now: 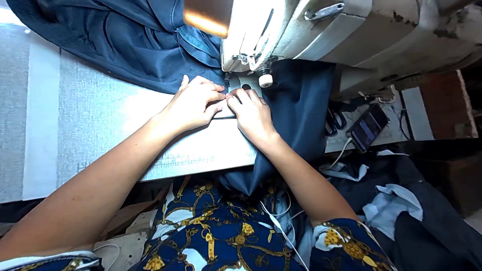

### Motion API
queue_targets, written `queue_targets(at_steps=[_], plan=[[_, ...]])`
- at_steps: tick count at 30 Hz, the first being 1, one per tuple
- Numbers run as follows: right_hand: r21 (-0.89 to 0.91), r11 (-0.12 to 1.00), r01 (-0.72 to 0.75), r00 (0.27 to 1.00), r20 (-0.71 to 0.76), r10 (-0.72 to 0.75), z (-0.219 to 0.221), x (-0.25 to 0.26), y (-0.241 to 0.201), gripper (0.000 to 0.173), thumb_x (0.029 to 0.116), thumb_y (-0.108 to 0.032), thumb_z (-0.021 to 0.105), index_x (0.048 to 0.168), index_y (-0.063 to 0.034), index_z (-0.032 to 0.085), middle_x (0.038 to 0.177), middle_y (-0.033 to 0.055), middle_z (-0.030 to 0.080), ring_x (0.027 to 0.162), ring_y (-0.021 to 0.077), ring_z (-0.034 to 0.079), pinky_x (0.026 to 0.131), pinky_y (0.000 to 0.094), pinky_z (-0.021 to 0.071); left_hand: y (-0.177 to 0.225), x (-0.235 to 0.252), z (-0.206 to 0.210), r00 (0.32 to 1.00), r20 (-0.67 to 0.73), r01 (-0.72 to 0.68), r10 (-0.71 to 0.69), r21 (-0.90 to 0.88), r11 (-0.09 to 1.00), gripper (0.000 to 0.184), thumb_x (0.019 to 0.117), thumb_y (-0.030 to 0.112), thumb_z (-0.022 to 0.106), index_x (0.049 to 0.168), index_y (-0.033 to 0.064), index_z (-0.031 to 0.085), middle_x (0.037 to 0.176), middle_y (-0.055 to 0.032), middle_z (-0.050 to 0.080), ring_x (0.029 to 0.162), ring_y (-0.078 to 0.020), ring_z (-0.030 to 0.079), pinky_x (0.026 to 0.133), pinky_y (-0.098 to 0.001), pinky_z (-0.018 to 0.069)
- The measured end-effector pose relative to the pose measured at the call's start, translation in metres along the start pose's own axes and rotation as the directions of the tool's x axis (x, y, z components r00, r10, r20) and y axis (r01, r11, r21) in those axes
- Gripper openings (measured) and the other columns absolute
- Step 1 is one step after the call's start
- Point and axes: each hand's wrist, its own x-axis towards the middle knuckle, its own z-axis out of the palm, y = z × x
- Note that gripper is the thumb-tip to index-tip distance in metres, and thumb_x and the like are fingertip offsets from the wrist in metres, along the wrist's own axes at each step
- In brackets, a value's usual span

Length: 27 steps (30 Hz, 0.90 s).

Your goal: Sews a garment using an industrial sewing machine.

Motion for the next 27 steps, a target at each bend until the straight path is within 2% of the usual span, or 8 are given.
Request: queue_targets(at_steps=[7, 10, 12, 15, 20, 23, 25, 27], plan=[[-0.053, 0.998, -0.029, 0.996, 0.079, 0.033, -0.005, 0.010, -0.004, 0.042, 0.0963, 0.006, 0.053, 0.130, -0.0113, 0.071, 0.129, 0.0117, 0.067, 0.115, 0.0361, 0.064, 0.087, 0.0524, 0.0516, -0.005, 0.005, -0.001, 1.000, 0.003, 0.025, -0.025, 0.021, 0.999, 0.043, 0.1019, 0.031, 0.047, 0.127, 0.0075, 0.072, 0.140, -0.0117, 0.064, 0.136, -0.0411, 0.052, 0.105, -0.0773, 0.0279], [-0.091, 0.993, -0.081, 0.977, 0.189, 0.097, -0.017, 0.011, -0.005, 0.050, 0.0974, 0.006, 0.051, 0.138, -0.0185, 0.066, 0.137, 0.0115, 0.064, 0.128, 0.0373, 0.058, 0.104, 0.0611, 0.0420, -0.010, 0.009, 0.000, 1.000, -0.027, 0.017, -0.016, 0.027, 0.999, 0.043, 0.1018, 0.031, 0.045, 0.124, 0.0070, 0.073, 0.139, -0.0125, 0.065, 0.135, -0.0413, 0.053, 0.105, -0.0765, 0.0285], [-0.066, 0.994, -0.085, 0.987, 0.128, 0.093, -0.021, -0.003, -0.002, 0.043, 0.0953, 0.003, 0.055, 0.129, -0.0186, 0.072, 0.136, 0.0114, 0.064, 0.134, 0.0381, 0.054, 0.111, 0.0706, 0.0315, -0.012, 0.011, 0.002, 0.998, -0.057, 0.017, -0.015, 0.039, 0.999, 0.042, 0.1017, 0.030, 0.045, 0.121, 0.0064, 0.074, 0.137, -0.0131, 0.065, 0.133, -0.0413, 0.055, 0.105, -0.0761, 0.0297], [-0.041, 0.987, -0.156, 0.988, 0.008, 0.156, -0.037, -0.039, 0.000, 0.031, 0.0992, -0.018, 0.061, 0.128, -0.0167, 0.072, 0.141, 0.0119, 0.063, 0.140, 0.0395, 0.050, 0.113, 0.0764, 0.0236, -0.010, 0.012, 0.004, 0.997, -0.077, 0.038, -0.033, 0.059, 0.998, 0.042, 0.1013, 0.029, 0.045, 0.121, 0.0053, 0.073, 0.139, -0.0141, 0.064, 0.135, -0.0421, 0.053, 0.105, -0.0783, 0.0275], [-0.061, 0.888, -0.455, 0.890, -0.063, 0.452, -0.055, -0.107, -0.001, 0.063, 0.0969, -0.053, 0.059, 0.149, -0.0186, 0.055, 0.159, 0.0183, 0.044, 0.150, 0.0493, 0.031, 0.105, 0.0829, 0.0239, -0.007, 0.012, 0.011, 0.994, -0.096, 0.066, -0.057, 0.097, 0.993, 0.045, 0.1017, 0.033, 0.045, 0.126, 0.0050, 0.071, 0.143, -0.0132, 0.062, 0.139, -0.0412, 0.050, 0.106, -0.0809, 0.0234], [0.021, 0.829, -0.559, 0.828, 0.080, 0.555, -0.046, -0.129, -0.009, 0.089, 0.0886, -0.071, 0.057, 0.159, -0.0185, 0.041, 0.168, 0.0220, 0.025, 0.153, 0.0541, 0.016, 0.105, 0.0841, 0.0210, -0.005, 0.012, 0.008, 0.993, -0.089, 0.089, -0.081, 0.097, 0.991, 0.043, 0.1016, 0.032, 0.047, 0.127, 0.0057, 0.070, 0.145, -0.0120, 0.061, 0.141, -0.0409, 0.048, 0.105, -0.0838, 0.0193], [0.056, 0.801, -0.597, 0.786, 0.242, 0.569, -0.039, -0.129, -0.011, 0.095, 0.0890, -0.072, 0.057, 0.163, -0.0185, 0.031, 0.171, 0.0211, 0.015, 0.155, 0.0523, 0.009, 0.109, 0.0811, 0.0192, -0.002, 0.012, 0.006, 0.993, -0.072, 0.102, -0.096, 0.091, 0.991, 0.041, 0.1011, 0.031, 0.048, 0.126, 0.0049, 0.068, 0.146, -0.0125, 0.059, 0.143, -0.0416, 0.046, 0.105, -0.0847, 0.0173], [0.058, 0.789, -0.611, 0.769, 0.279, 0.575, -0.031, -0.122, -0.009, 0.095, 0.0895, -0.071, 0.059, 0.164, -0.0192, 0.030, 0.171, 0.0215, 0.013, 0.155, 0.0517, 0.007, 0.110, 0.0806, 0.0185, -0.002, 0.012, 0.006, 0.993, -0.055, 0.107, -0.102, 0.095, 0.990, 0.041, 0.1008, 0.031, 0.048, 0.125, 0.0044, 0.068, 0.146, -0.0126, 0.059, 0.143, -0.0415, 0.045, 0.106, -0.0844, 0.0171]])
